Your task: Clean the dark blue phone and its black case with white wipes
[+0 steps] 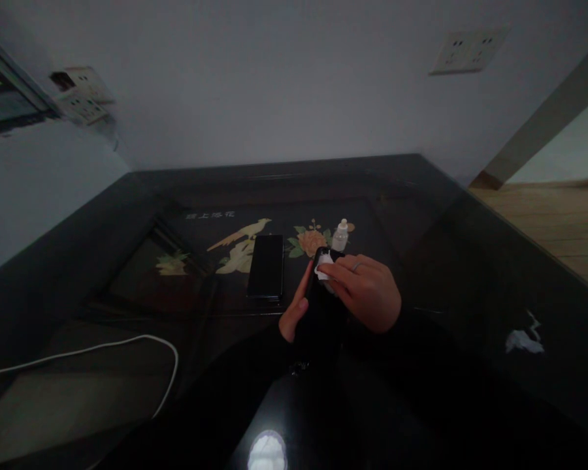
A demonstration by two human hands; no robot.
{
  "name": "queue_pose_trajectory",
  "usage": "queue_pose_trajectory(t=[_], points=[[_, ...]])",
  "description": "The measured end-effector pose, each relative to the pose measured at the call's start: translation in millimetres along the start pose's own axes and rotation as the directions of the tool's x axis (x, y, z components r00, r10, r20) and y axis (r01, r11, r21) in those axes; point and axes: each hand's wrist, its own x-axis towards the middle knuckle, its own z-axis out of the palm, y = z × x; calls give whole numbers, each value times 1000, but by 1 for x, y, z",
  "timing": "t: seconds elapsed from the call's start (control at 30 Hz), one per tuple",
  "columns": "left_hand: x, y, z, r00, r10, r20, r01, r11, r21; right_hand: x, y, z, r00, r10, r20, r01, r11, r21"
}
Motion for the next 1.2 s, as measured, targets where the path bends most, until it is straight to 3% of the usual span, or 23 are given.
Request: queue_pose_trajectory(t=[0.27, 0.47, 0.53, 0.63, 0.77, 0.87, 1.0, 1.2], points=[[8, -4, -4, 997, 40, -58, -38, 999, 38, 1, -4, -5, 978, -29, 207, 16, 998, 67], [7, 1, -2, 1000, -4, -13, 4, 998, -62, 6, 8, -19, 878, -20, 478, 0, 999, 41], [4, 4, 0, 998, -57, 9, 57, 992, -114, 7, 13, -24, 890, -11, 456, 11, 1000, 3], [2, 4, 1, 993, -116, 20, 118, 982, -149, 7, 18, -26, 961, -5, 277, 24, 998, -64], [4, -1, 0, 1000, 1, 23, 0, 999, -32, 7, 15, -18, 985, -64, 158, 88, 985, -150], [2, 0, 0, 999, 23, 45, -24, 999, 29, 6, 10, -12, 989, -28, 147, 57, 979, -197], [-3, 6, 1, 994, -75, 77, 78, 996, -38, 5, 7, -12, 979, 102, 179, -53, 964, -260], [-4, 4, -2, 992, -107, 64, 112, 990, -84, 6, 0, -19, 882, 284, 377, -189, 944, -270]])
